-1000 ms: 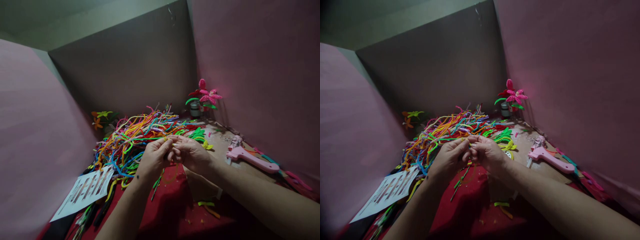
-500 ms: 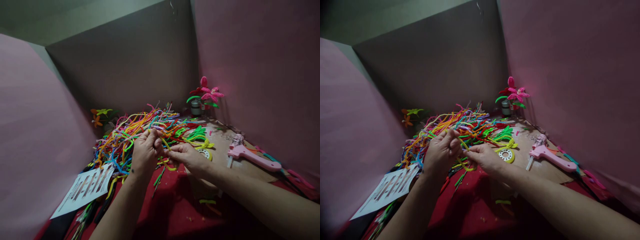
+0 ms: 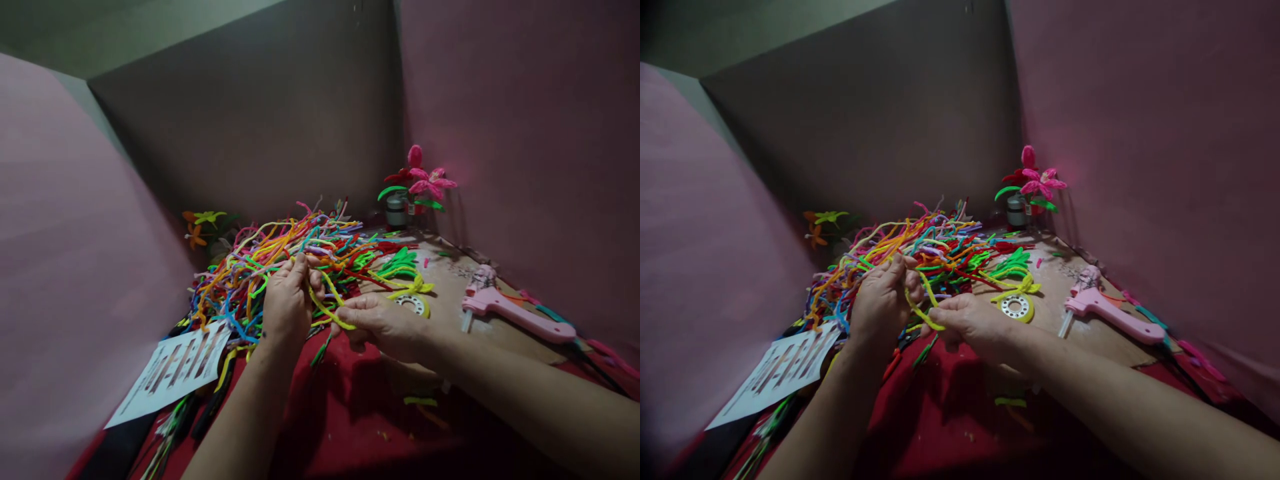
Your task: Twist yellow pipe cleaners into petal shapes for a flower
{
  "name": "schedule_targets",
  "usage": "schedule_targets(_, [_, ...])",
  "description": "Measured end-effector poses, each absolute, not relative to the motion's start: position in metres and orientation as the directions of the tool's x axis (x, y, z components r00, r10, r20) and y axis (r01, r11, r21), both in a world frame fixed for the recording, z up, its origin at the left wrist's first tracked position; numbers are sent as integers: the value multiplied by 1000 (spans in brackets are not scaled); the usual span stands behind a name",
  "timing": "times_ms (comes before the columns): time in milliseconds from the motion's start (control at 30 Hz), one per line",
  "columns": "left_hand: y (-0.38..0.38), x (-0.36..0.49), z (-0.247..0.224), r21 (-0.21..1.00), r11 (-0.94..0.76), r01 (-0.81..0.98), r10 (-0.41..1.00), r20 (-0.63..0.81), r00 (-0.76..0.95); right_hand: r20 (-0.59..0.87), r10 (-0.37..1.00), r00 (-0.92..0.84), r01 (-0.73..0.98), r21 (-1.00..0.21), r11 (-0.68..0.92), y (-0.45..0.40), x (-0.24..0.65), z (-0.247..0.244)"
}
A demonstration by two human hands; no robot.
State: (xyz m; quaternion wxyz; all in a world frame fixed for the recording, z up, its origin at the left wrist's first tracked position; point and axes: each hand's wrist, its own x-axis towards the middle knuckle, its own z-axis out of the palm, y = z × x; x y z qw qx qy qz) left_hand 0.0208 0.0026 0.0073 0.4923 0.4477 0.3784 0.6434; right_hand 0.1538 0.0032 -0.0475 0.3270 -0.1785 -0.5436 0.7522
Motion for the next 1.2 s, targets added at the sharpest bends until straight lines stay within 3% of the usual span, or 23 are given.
schedule_targets(300, [8,4,0,924,-107,-368,994,91,-61,46,790,-611,-336,-919,-206,13,153,-51])
schedule_targets(533, [7,1,-4,913,-149,-380,989,140,-52,77,821,-565,-425,-880,-210,21,154,-56])
schedule_targets(667, [6,2,0,842,-135,-522,982,185,44,65,867,-493,-687,-641,-342,29,159,-48])
schedule_targets(767, [1,10,-2,831,-110,-545,979,186,87,108,860,-499,-773,-504,-385,34,164,-40])
schedule_targets(833, [-4,19,-7,878,-54,-476,974,152,169,137,857,-497,-773,-518,-366,34,167,-38])
schedule_targets(933, [-12,34,-14,953,49,-298,950,48,309,91,825,-558,-670,-636,-383,31,168,-40])
schedule_targets(1100, [-12,38,-15,945,-116,-304,982,155,107,71,765,-640,-507,-787,-350,24,165,-43])
schedule_targets(1200, [-8,34,-15,962,-119,-247,988,140,66,62,777,-627,-468,-827,-312,22,163,-43])
